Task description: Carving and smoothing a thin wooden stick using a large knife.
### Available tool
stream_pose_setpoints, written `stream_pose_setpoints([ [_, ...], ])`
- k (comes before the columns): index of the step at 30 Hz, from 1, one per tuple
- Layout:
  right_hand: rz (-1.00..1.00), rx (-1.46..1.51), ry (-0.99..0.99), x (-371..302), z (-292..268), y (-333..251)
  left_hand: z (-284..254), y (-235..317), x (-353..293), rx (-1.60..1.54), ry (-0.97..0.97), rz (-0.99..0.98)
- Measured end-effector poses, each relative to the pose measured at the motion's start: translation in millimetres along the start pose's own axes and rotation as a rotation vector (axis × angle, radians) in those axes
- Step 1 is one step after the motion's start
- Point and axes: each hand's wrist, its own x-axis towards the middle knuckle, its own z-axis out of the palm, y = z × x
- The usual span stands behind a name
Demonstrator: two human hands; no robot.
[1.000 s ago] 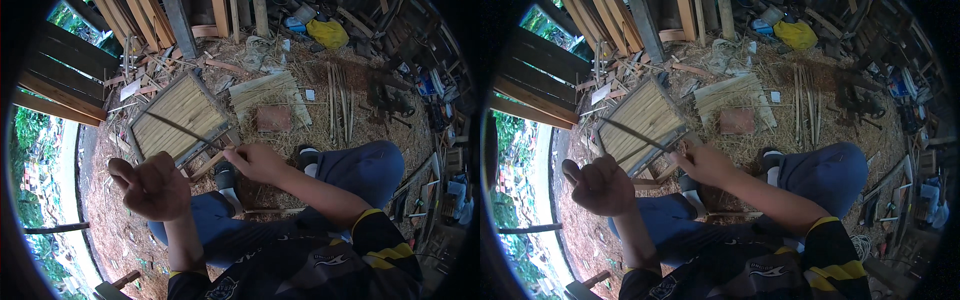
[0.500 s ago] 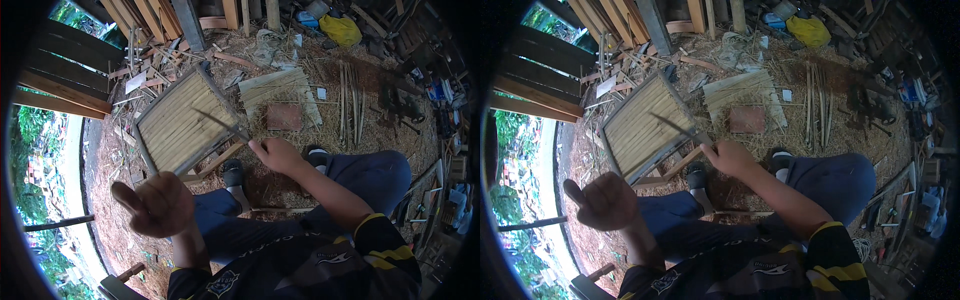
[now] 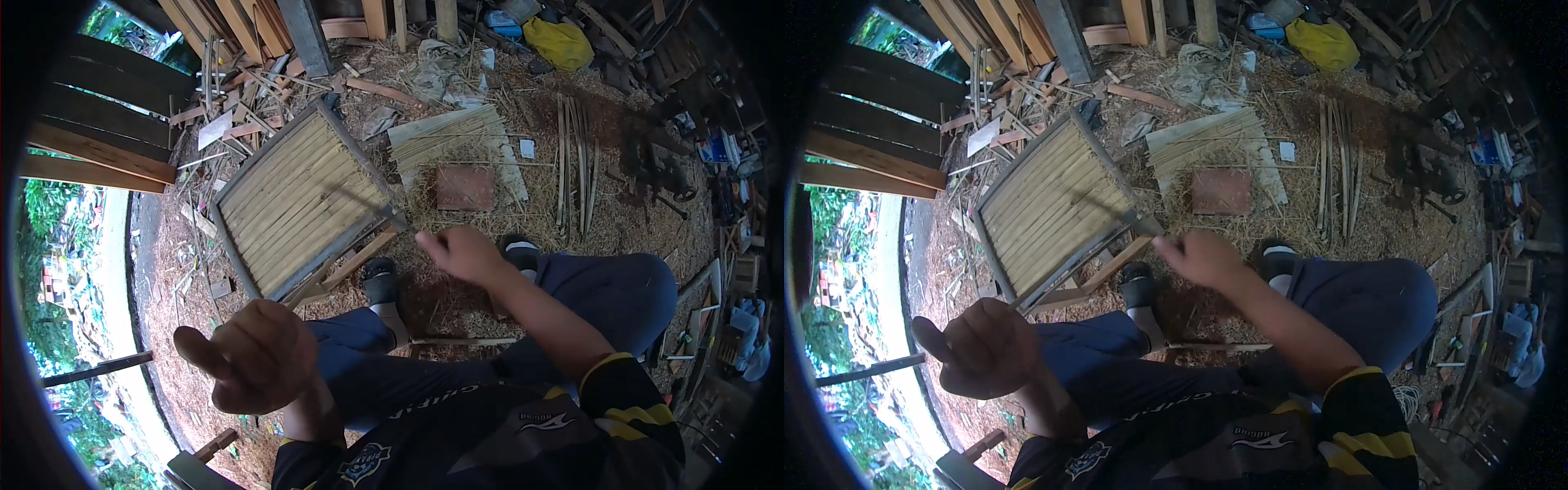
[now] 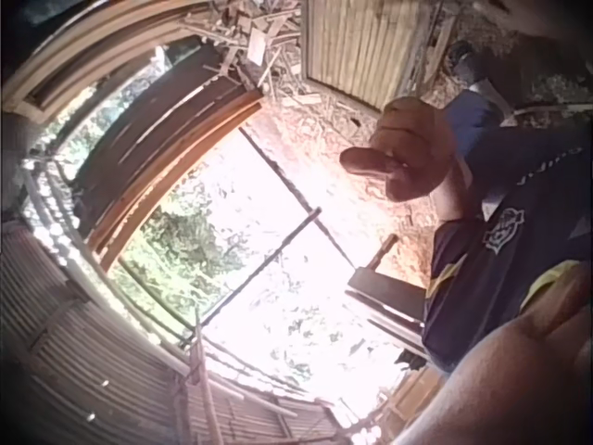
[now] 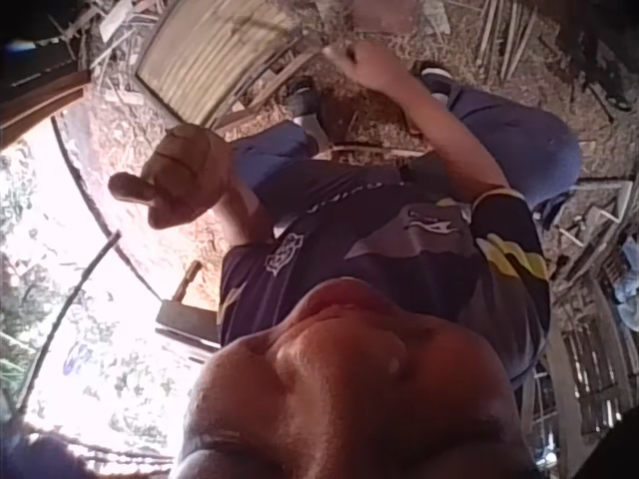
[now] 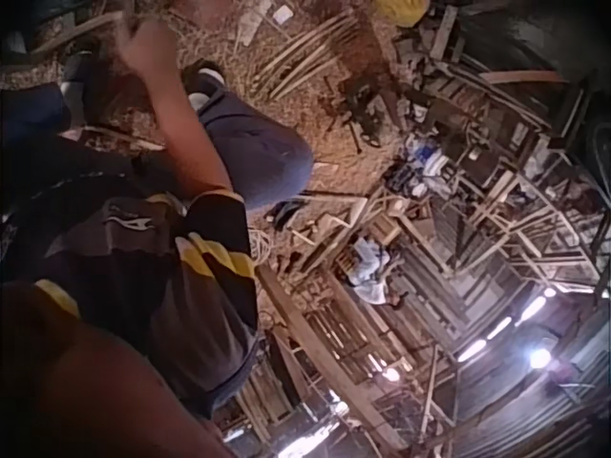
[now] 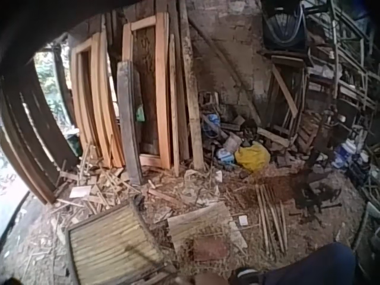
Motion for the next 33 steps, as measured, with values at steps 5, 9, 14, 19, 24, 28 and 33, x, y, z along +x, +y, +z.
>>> stream_pose_setpoints([
  [5, -0.152, 0.066, 0.085, -8.1, 14.1, -0.6, -4.4, 5.8, 1.9, 0.031, -0.028, -0.029],
  [9, 0.059, 0.036, 0.002, -1.1, 12.4, 10.2, -4.0, 3.0, 4.4, -0.013, -0.015, -0.015],
  [14, -0.122, 0.016, 0.110, -9.9, 18.5, -0.3, -1.8, 5.5, 0.3, 0.037, 0.045, -0.008],
  [19, 0.150, -0.051, 0.015, 3.7, 7.5, 17.7, 3.3, 0.5, 10.0, -0.249, -0.122, -0.093],
  [24, 0.065, -0.042, 0.016, -2.7, 7.0, 4.0, -2.8, 8.4, 12.3, -0.156, -0.034, -0.077],
  [28, 0.193, -0.078, -0.007, 6.3, -0.3, 18.8, -1.7, 3.1, 18.9, -0.160, 0.105, -0.076],
  [33, 0.196, -0.052, 0.014, 8.7, 12.0, 27.9, 3.3, -11.1, 39.7, -0.278, 0.105, -0.099],
])
